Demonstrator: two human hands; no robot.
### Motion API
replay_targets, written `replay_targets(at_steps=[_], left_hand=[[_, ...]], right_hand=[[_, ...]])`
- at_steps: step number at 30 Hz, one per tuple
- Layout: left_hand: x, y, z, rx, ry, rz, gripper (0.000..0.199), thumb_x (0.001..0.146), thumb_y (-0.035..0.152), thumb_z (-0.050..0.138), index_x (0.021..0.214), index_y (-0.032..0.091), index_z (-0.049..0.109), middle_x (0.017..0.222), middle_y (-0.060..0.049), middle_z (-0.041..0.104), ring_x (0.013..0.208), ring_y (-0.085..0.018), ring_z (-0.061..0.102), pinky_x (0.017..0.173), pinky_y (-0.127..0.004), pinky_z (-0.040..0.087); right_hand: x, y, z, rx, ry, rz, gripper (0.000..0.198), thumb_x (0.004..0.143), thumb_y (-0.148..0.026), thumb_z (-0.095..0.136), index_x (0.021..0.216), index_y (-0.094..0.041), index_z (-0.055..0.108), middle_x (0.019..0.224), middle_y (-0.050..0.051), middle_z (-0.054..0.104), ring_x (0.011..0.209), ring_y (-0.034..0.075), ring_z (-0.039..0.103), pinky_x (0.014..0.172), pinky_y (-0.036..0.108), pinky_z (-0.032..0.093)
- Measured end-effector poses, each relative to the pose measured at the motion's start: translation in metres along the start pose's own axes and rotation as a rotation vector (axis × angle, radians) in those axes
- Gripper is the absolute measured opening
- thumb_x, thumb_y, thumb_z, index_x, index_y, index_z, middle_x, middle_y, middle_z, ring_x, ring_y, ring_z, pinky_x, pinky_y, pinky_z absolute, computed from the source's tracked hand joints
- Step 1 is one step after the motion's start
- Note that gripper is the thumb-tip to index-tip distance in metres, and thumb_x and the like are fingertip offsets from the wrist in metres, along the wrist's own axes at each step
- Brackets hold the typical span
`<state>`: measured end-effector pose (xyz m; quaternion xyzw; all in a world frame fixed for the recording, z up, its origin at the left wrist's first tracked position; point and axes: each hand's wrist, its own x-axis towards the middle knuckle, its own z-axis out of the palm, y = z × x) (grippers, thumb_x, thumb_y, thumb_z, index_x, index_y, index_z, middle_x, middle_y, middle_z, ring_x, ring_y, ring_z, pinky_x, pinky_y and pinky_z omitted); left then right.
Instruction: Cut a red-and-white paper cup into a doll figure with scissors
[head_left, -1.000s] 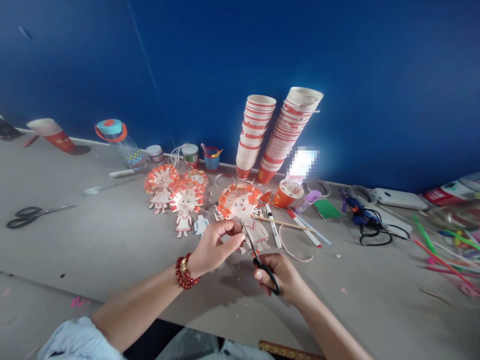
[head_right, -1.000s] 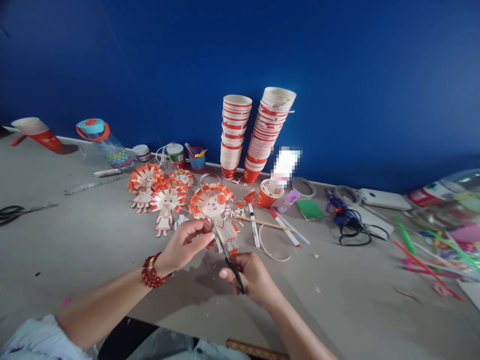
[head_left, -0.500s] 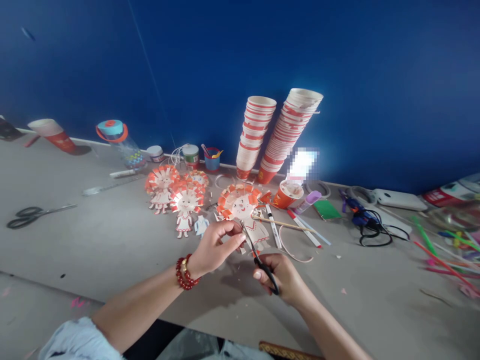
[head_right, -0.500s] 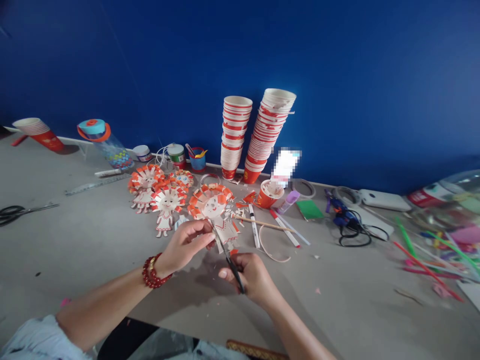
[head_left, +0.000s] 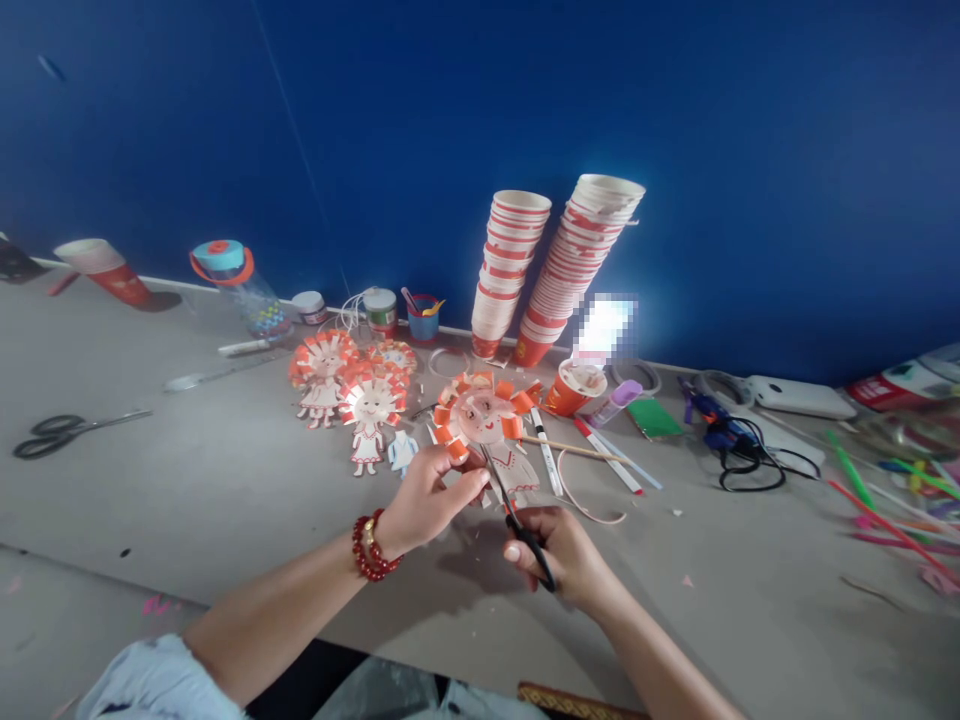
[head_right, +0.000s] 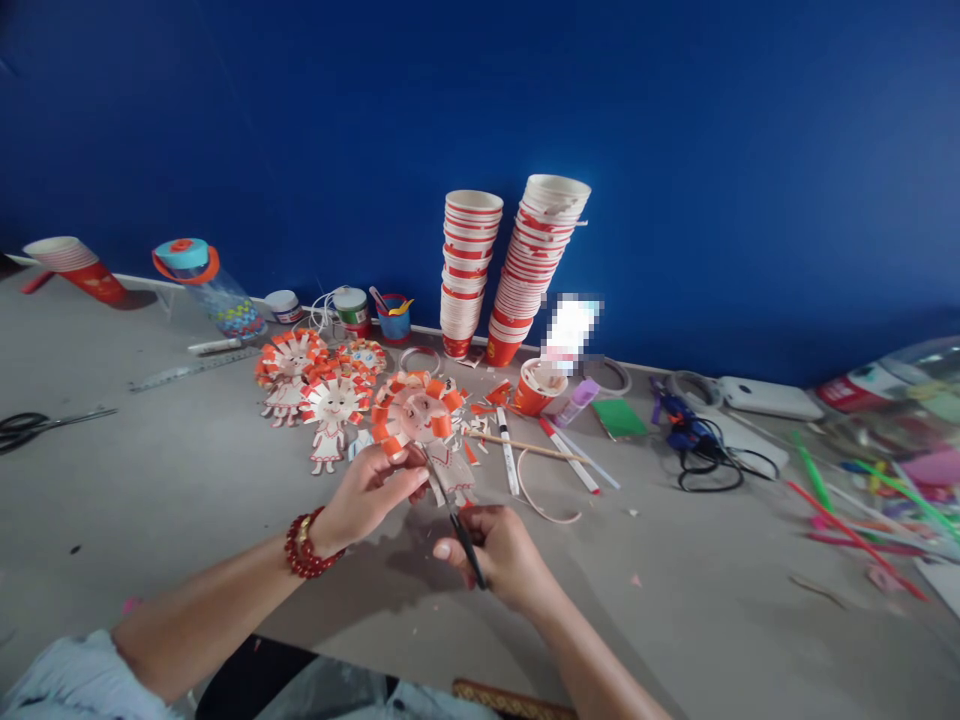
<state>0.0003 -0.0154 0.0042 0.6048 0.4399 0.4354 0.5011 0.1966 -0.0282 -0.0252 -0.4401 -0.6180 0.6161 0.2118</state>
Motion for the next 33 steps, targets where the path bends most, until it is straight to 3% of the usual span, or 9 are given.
replay_targets(at_steps=[14, 25, 33], left_hand=[[0.0, 0.005, 0.001, -0.022, -0.039, 0.023, 0.022, 0.087, 0.023, 0.05, 0.068, 0.014, 0.057, 0.064, -0.001, 0.056, 0.06, -0.011, 0.053, 0.056, -0.021, 0.044], [0.001, 0.002, 0.003, -0.136, -0.005, 0.036, 0.016, 0.086, 0.024, 0.052, 0.074, 0.014, 0.059, 0.069, -0.001, 0.055, 0.063, -0.011, 0.054, 0.059, -0.021, 0.046], [0.001, 0.0, 0.008, -0.264, -0.02, 0.006, 0.02, 0.084, 0.029, 0.055, 0.07, 0.015, 0.056, 0.065, 0.0, 0.053, 0.061, -0.011, 0.053, 0.06, -0.023, 0.045]], right_hand=[[0.0, 0.006, 0.0, -0.091, 0.02, -0.032, 0.062, 0.065, -0.077, 0.056, 0.05, -0.018, 0.044, 0.039, -0.002, 0.045, 0.035, 0.008, 0.037, 0.037, 0.02, 0.023], [-0.001, -0.005, 0.0, 0.021, -0.028, -0.049, 0.059, 0.065, -0.074, 0.059, 0.064, -0.015, 0.054, 0.048, 0.002, 0.058, 0.045, 0.013, 0.05, 0.043, 0.021, 0.033], [-0.001, -0.005, 0.002, 0.03, 0.002, -0.077, 0.058, 0.065, -0.073, 0.06, 0.064, -0.016, 0.054, 0.048, 0.0, 0.055, 0.044, 0.012, 0.047, 0.043, 0.021, 0.033]])
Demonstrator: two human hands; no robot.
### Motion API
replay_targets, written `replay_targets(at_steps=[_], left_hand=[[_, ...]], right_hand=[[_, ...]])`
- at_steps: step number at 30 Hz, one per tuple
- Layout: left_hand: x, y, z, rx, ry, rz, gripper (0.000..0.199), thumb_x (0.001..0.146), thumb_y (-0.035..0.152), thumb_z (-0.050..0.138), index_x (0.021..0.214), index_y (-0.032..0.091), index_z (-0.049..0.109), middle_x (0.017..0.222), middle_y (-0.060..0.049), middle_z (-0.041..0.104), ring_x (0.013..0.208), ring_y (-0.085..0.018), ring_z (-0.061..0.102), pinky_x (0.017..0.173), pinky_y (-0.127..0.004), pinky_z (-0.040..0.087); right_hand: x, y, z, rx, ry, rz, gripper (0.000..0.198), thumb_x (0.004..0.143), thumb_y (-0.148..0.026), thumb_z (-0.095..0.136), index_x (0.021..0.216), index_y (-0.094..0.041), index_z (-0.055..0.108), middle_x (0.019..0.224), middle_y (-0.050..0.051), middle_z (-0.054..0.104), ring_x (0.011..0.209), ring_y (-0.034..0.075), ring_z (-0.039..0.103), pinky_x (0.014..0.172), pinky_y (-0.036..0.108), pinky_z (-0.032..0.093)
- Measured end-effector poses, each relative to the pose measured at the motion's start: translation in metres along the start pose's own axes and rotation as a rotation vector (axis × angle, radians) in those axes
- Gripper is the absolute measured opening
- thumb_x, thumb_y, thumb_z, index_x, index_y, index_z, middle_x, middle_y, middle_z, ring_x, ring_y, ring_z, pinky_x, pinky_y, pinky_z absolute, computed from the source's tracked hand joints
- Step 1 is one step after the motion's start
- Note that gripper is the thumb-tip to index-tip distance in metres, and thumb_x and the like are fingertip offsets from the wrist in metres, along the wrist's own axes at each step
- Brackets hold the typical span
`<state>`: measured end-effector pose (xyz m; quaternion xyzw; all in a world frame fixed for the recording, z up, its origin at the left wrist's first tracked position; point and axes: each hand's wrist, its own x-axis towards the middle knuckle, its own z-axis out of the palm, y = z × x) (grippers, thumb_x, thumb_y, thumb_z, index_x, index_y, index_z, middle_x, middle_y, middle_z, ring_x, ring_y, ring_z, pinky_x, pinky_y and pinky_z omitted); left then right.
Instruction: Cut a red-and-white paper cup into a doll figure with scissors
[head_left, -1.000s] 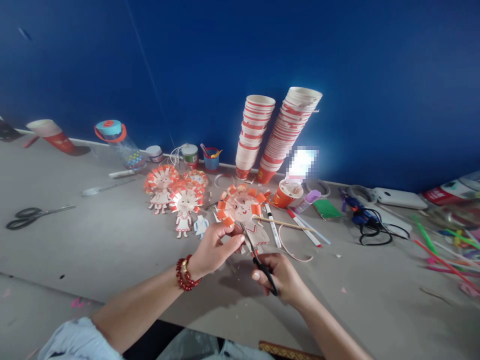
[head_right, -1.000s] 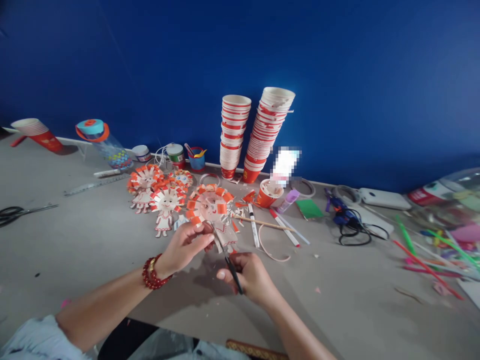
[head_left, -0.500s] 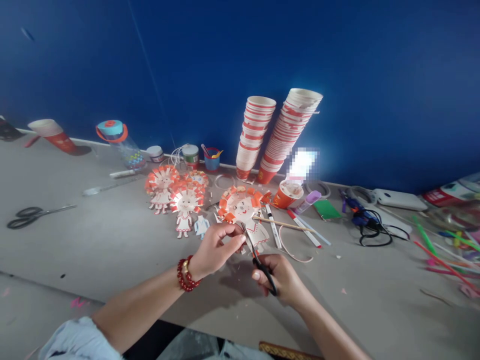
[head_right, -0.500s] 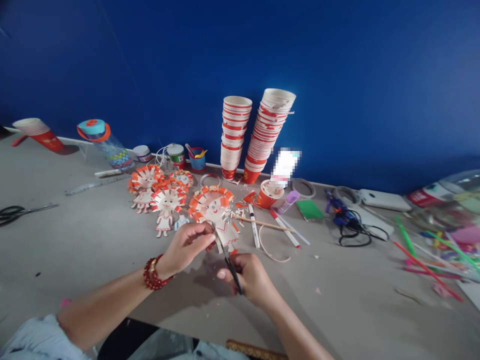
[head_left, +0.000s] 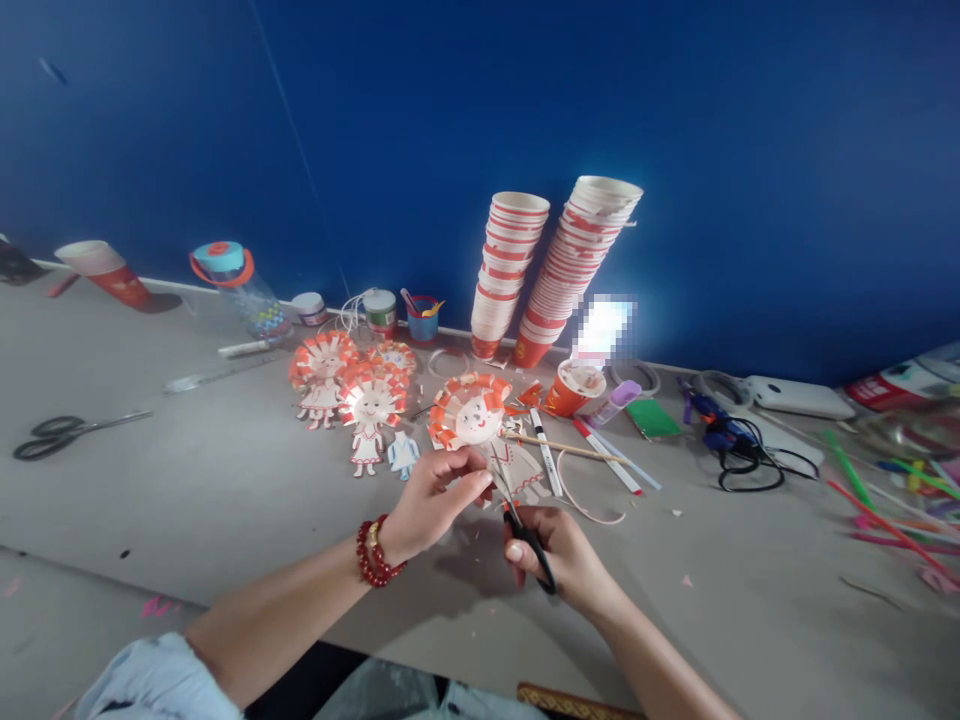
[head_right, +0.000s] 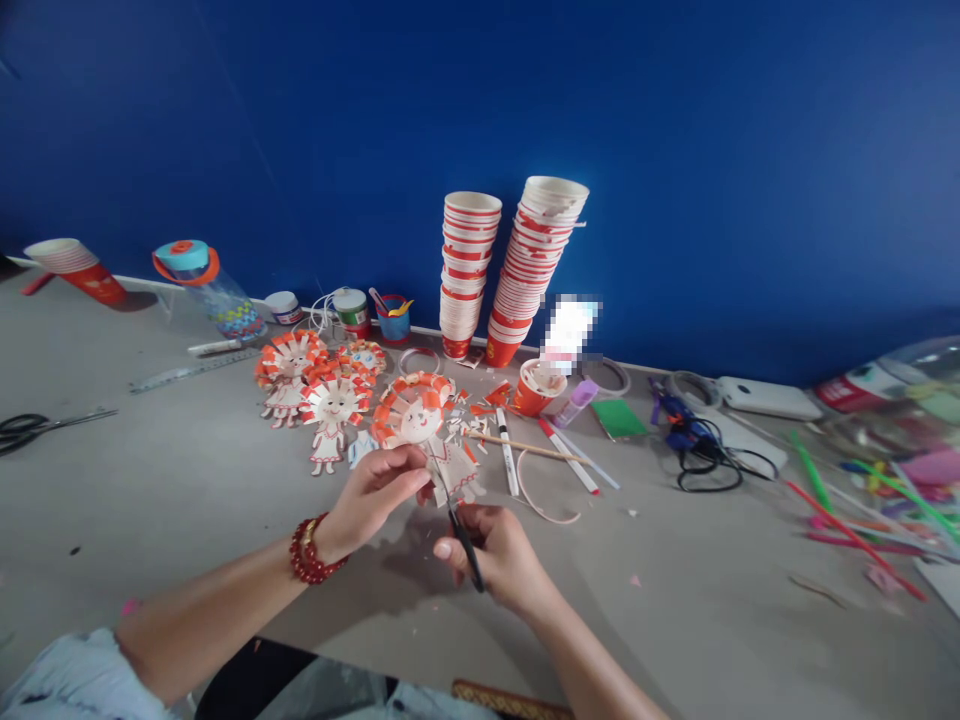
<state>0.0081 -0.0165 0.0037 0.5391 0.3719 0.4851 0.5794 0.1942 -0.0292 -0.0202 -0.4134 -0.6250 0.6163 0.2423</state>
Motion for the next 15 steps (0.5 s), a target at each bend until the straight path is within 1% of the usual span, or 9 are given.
replay_targets(at_steps=[5, 10, 12, 15], left_hand=[[-0.0007, -0.0004, 0.0028, -0.108, -0.016, -0.032, 0.02, 0.082, 0.028, 0.057, 0.068, 0.015, 0.055, 0.065, 0.001, 0.053, 0.06, -0.011, 0.053, 0.061, -0.024, 0.044], [-0.001, -0.0003, 0.0018, -0.151, -0.07, -0.013, 0.017, 0.084, 0.028, 0.056, 0.074, 0.015, 0.056, 0.068, -0.001, 0.055, 0.065, -0.012, 0.053, 0.066, -0.026, 0.044], [-0.0014, 0.0002, 0.0017, -0.136, -0.06, 0.003, 0.018, 0.085, 0.029, 0.054, 0.074, 0.015, 0.055, 0.07, -0.002, 0.055, 0.065, -0.012, 0.053, 0.066, -0.026, 0.045], [-0.0027, 0.0014, 0.0026, -0.027, -0.025, 0.051, 0.021, 0.086, 0.029, 0.052, 0.071, 0.015, 0.056, 0.07, -0.003, 0.056, 0.065, -0.013, 0.053, 0.064, -0.026, 0.045]], right_hand=[[-0.0016, -0.0013, 0.0005, 0.031, 0.005, -0.013, 0.057, 0.064, -0.07, 0.063, 0.061, -0.015, 0.054, 0.048, 0.0, 0.052, 0.044, 0.011, 0.047, 0.042, 0.02, 0.032], [-0.0033, -0.0031, 0.0002, 0.055, -0.009, -0.004, 0.058, 0.062, -0.071, 0.065, 0.063, -0.014, 0.054, 0.048, -0.001, 0.051, 0.044, 0.012, 0.048, 0.042, 0.021, 0.034], [-0.0035, -0.0031, 0.0001, 0.052, -0.019, -0.001, 0.058, 0.062, -0.071, 0.064, 0.063, -0.014, 0.054, 0.048, -0.001, 0.052, 0.044, 0.012, 0.048, 0.042, 0.02, 0.034], [-0.0032, -0.0026, 0.0001, 0.037, -0.034, 0.008, 0.059, 0.062, -0.073, 0.063, 0.061, -0.014, 0.054, 0.048, 0.0, 0.053, 0.043, 0.011, 0.047, 0.041, 0.02, 0.031]])
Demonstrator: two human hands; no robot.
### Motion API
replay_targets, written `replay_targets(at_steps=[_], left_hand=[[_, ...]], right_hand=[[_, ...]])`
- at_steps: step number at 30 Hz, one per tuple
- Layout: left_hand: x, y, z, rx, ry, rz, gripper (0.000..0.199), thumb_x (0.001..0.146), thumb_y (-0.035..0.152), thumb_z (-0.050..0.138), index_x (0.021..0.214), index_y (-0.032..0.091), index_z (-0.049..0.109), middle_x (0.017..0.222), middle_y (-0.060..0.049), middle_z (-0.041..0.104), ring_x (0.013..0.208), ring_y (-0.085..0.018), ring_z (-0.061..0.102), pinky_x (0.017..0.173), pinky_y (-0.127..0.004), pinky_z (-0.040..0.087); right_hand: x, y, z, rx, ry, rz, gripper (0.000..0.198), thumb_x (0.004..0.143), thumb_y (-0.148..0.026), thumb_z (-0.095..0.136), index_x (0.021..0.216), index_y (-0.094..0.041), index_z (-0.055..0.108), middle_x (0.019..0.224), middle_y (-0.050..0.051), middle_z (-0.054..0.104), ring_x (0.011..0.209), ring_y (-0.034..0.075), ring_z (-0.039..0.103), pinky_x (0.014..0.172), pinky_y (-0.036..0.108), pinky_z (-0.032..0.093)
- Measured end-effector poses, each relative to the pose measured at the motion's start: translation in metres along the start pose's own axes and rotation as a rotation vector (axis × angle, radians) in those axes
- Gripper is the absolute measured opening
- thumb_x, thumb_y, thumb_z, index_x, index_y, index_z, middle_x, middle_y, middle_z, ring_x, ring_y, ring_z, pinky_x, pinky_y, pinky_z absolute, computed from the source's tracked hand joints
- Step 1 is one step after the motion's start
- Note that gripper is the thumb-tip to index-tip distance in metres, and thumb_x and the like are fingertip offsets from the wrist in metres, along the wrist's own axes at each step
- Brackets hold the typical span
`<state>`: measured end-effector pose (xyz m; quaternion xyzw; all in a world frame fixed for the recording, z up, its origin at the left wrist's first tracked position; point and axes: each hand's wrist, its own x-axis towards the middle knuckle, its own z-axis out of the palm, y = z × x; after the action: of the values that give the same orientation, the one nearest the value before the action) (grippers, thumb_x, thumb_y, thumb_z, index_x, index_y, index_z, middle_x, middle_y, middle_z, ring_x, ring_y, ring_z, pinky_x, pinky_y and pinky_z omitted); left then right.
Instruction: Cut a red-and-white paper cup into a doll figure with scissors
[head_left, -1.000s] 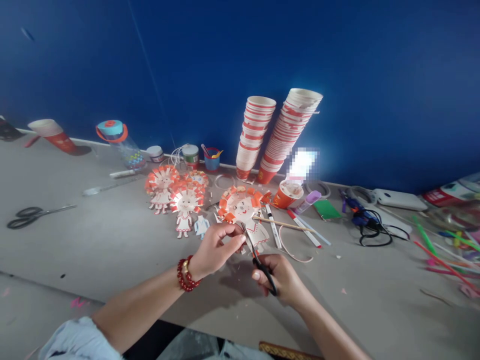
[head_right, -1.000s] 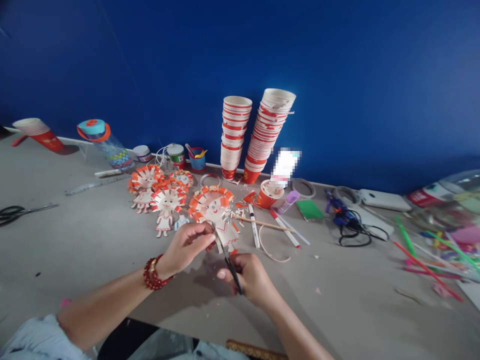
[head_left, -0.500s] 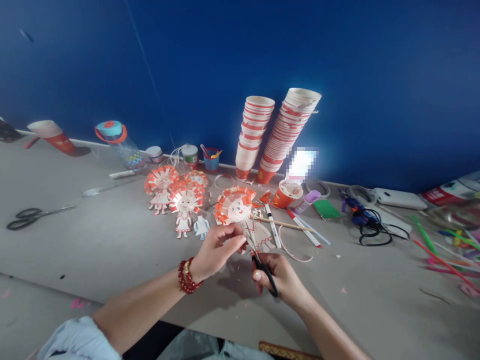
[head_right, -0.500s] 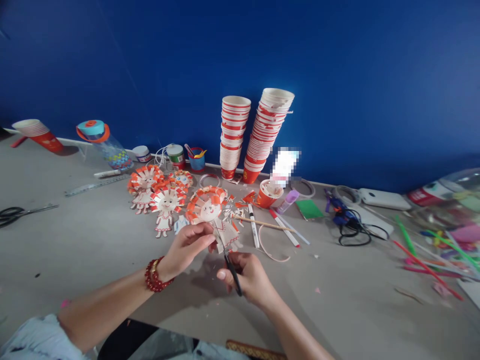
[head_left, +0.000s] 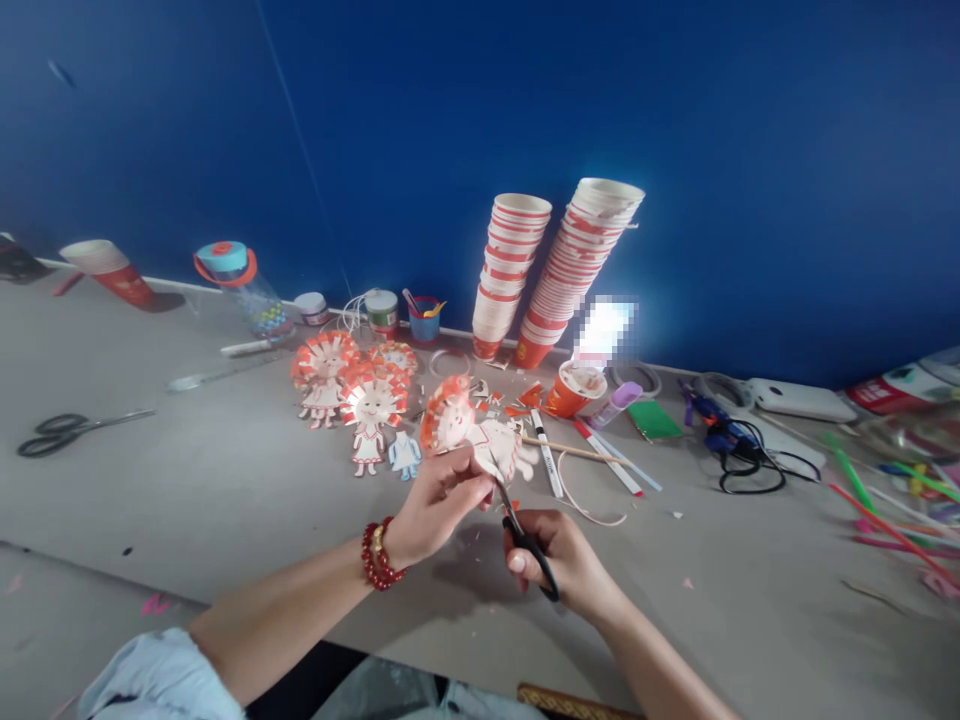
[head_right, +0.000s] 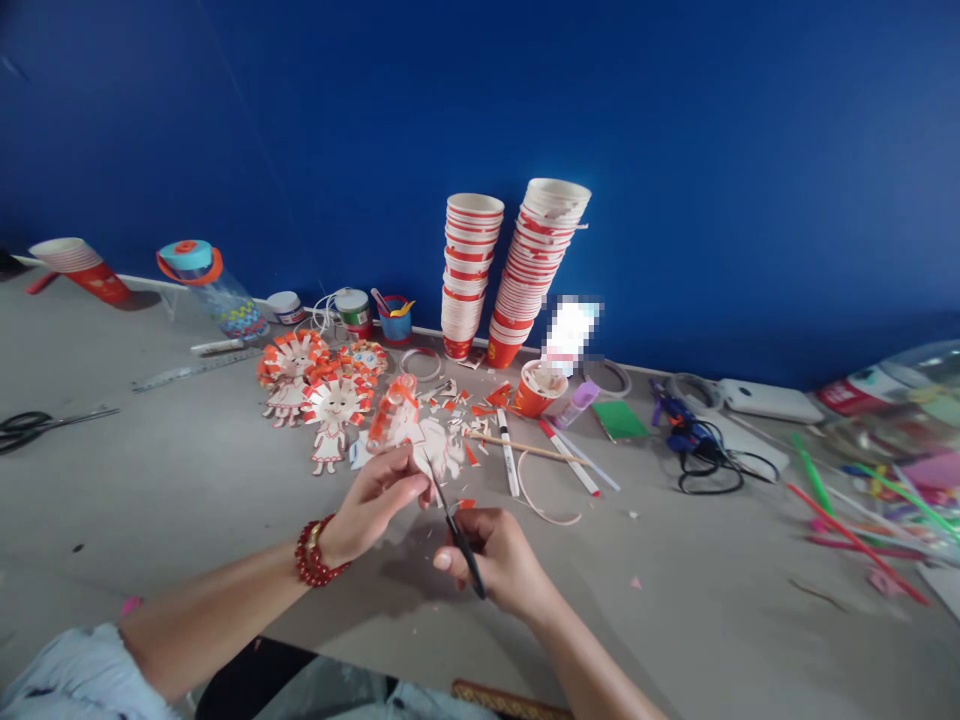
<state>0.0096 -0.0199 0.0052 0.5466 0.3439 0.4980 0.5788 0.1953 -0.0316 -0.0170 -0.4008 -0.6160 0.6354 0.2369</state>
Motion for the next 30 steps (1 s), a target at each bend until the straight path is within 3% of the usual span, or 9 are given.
replay_targets(at_steps=[7, 11, 13, 14, 15, 17, 21, 24, 30], left_hand=[[-0.003, 0.008, -0.004, 0.19, 0.01, 0.111, 0.031, 0.09, 0.027, 0.045, 0.064, 0.016, 0.056, 0.064, -0.003, 0.056, 0.058, -0.013, 0.054, 0.059, -0.027, 0.044], [-0.002, 0.029, -0.022, 0.223, 0.302, 0.462, 0.027, 0.091, 0.025, 0.042, 0.071, 0.018, 0.058, 0.064, -0.003, 0.057, 0.056, -0.014, 0.055, 0.057, -0.029, 0.046], [0.002, 0.042, -0.037, 0.418, 0.422, 0.515, 0.018, 0.089, 0.022, 0.044, 0.082, 0.019, 0.06, 0.075, -0.004, 0.061, 0.067, -0.016, 0.06, 0.065, -0.03, 0.049], [0.005, 0.046, -0.047, 0.597, 0.42, 0.493, 0.014, 0.087, 0.019, 0.047, 0.089, 0.019, 0.061, 0.086, -0.006, 0.063, 0.079, -0.018, 0.061, 0.074, -0.033, 0.049], [0.008, 0.048, -0.057, 0.799, 0.348, 0.463, 0.017, 0.086, 0.017, 0.048, 0.096, 0.02, 0.062, 0.096, -0.007, 0.064, 0.09, -0.02, 0.06, 0.082, -0.035, 0.048], [0.015, 0.046, -0.079, 1.156, 0.083, 0.379, 0.033, 0.086, 0.01, 0.042, 0.112, 0.022, 0.059, 0.115, -0.007, 0.062, 0.11, -0.023, 0.053, 0.095, -0.041, 0.042], [0.032, 0.022, -0.114, 1.523, -0.257, 0.342, 0.055, 0.081, 0.002, 0.04, 0.133, 0.02, 0.045, 0.136, -0.009, 0.05, 0.131, -0.025, 0.036, 0.11, -0.05, 0.022], [0.044, 0.006, -0.123, 1.581, -0.393, 0.363, 0.053, 0.084, 0.002, 0.037, 0.133, 0.021, 0.044, 0.134, -0.01, 0.053, 0.131, -0.024, 0.038, 0.11, -0.053, 0.018], [0.056, 0.003, -0.126, 1.414, -0.412, 0.372, 0.045, 0.082, 0.004, 0.042, 0.123, 0.018, 0.054, 0.114, -0.011, 0.063, 0.111, -0.023, 0.054, 0.105, -0.045, 0.032]], right_hand=[[0.002, 0.002, -0.005, -0.011, 0.022, 0.003, 0.058, 0.066, -0.072, 0.06, 0.065, -0.015, 0.054, 0.048, 0.001, 0.057, 0.042, 0.011, 0.047, 0.042, 0.02, 0.03], [0.004, -0.002, -0.01, -0.065, 0.098, -0.016, 0.057, 0.068, -0.072, 0.058, 0.067, -0.016, 0.055, 0.05, 0.002, 0.059, 0.045, 0.013, 0.05, 0.044, 0.022, 0.033], [0.004, -0.005, -0.012, -0.073, 0.119, -0.026, 0.056, 0.069, -0.071, 0.057, 0.067, -0.016, 0.055, 0.051, 0.002, 0.059, 0.047, 0.014, 0.052, 0.046, 0.022, 0.035], [0.004, -0.006, -0.013, -0.073, 0.125, -0.032, 0.055, 0.069, -0.071, 0.057, 0.067, -0.016, 0.055, 0.051, 0.002, 0.059, 0.048, 0.014, 0.053, 0.046, 0.023, 0.035], [0.004, -0.006, -0.013, -0.074, 0.128, -0.039, 0.054, 0.07, -0.07, 0.056, 0.067, -0.016, 0.055, 0.051, 0.002, 0.059, 0.048, 0.015, 0.053, 0.046, 0.023, 0.036], [0.004, -0.005, -0.013, -0.082, 0.133, -0.055, 0.052, 0.072, -0.069, 0.055, 0.067, -0.017, 0.054, 0.051, 0.003, 0.059, 0.049, 0.015, 0.054, 0.046, 0.023, 0.036], [0.004, 0.0, -0.013, -0.117, 0.123, -0.073, 0.049, 0.074, -0.066, 0.055, 0.069, -0.017, 0.055, 0.053, 0.002, 0.06, 0.05, 0.015, 0.055, 0.048, 0.023, 0.037], [0.005, 0.001, -0.012, -0.146, 0.111, -0.074, 0.049, 0.075, -0.065, 0.055, 0.068, -0.017, 0.055, 0.052, 0.001, 0.06, 0.05, 0.015, 0.055, 0.049, 0.023, 0.038], [0.006, -0.003, -0.012, -0.145, 0.131, -0.086, 0.051, 0.074, -0.067, 0.053, 0.064, -0.018, 0.053, 0.052, 0.001, 0.057, 0.049, 0.014, 0.052, 0.047, 0.023, 0.036]])
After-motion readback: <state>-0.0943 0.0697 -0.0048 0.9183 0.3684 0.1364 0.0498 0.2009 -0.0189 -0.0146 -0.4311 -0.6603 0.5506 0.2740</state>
